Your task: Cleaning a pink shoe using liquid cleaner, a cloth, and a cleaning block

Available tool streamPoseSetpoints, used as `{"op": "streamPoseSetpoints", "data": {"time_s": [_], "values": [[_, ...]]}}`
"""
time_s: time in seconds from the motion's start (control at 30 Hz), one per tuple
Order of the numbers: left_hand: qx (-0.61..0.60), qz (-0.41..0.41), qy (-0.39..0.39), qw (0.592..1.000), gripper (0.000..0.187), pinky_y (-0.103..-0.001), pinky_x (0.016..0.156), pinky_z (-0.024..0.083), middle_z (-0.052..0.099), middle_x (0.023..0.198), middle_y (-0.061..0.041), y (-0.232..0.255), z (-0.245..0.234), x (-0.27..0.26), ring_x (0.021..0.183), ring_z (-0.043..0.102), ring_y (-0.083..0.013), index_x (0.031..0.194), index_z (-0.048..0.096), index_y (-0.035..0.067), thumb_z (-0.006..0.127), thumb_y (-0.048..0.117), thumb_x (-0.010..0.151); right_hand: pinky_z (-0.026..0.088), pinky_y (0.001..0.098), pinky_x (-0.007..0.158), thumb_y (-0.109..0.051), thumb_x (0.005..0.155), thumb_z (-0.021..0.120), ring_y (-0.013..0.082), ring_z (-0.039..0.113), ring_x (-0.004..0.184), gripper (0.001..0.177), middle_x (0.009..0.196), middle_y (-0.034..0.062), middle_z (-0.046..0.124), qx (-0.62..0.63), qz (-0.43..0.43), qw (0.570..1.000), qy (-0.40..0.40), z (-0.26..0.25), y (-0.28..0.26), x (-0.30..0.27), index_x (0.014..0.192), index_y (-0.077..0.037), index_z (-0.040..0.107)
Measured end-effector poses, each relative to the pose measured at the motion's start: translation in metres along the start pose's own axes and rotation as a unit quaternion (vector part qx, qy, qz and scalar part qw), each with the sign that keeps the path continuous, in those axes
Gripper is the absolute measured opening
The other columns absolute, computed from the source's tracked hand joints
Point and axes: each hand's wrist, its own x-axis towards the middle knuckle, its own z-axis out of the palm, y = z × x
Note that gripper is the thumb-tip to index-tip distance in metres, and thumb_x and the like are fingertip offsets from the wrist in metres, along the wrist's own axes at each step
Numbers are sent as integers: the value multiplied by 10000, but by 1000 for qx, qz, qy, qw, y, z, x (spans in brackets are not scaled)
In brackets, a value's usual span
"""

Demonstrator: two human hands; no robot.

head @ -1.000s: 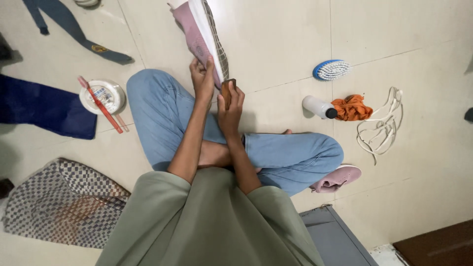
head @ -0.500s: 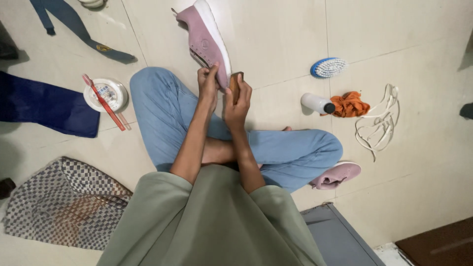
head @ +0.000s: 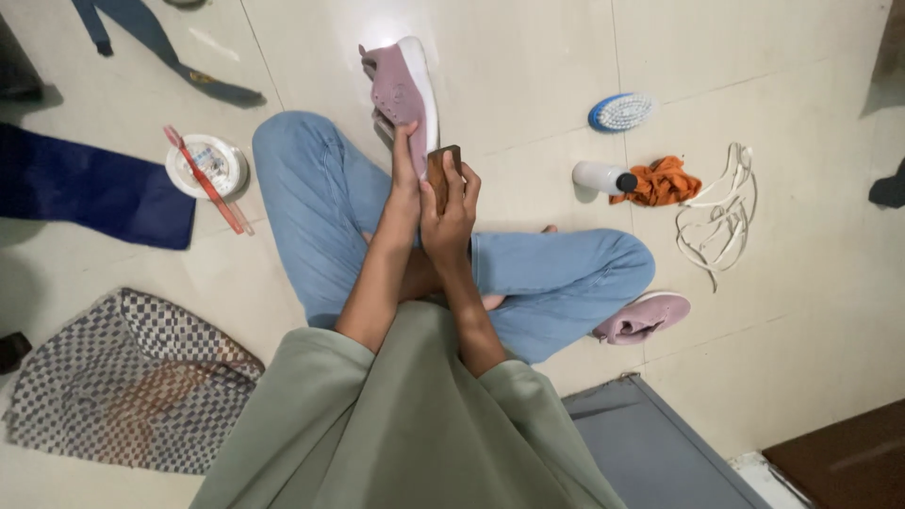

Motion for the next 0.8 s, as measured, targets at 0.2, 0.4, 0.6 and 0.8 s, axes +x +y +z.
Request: {"op": "streamPoseSetpoints", "data": {"time_s": [0.2,0.4,0.6,0.8], "values": [[32,-59,11,998,710,-397,983,444,613,1189,-122,10,22,-38,1115,595,-285,1289,601,99,752,537,752,543,416,926,-232,959,765,356,639,1156,518,1270,140,551,-45,-20,999,-19,-23,-28,-20,1443,-132,611],[75,-128,25,989,835,-416,975,473,642,1227,-149,23,48,-69,1138,636,-316,1362,604,101,724,619,718,554,432,976,-302,1005,709,366,607,1257,501,1291,140,527,-132,-6,991,12,-11,-19,-6,1477,-211,567],[54,-134,12,989,844,-447,943,507,637,1224,-174,38,70,-73,1135,660,-366,1392,584,98,736,623,749,573,478,973,-288,986,731,390,627,1240,492,1238,143,558,-150,36,988,-2,-13,-28,40,1444,-204,575],[7,-110,-46,993,807,-403,896,587,688,1230,-193,-88,6,68,1051,722,-358,1382,601,54,757,613,821,559,417,1008,-386,989,712,350,608,1263,514,1315,117,509,-162,18,987,8,-23,-41,15,1462,-248,569]]}}
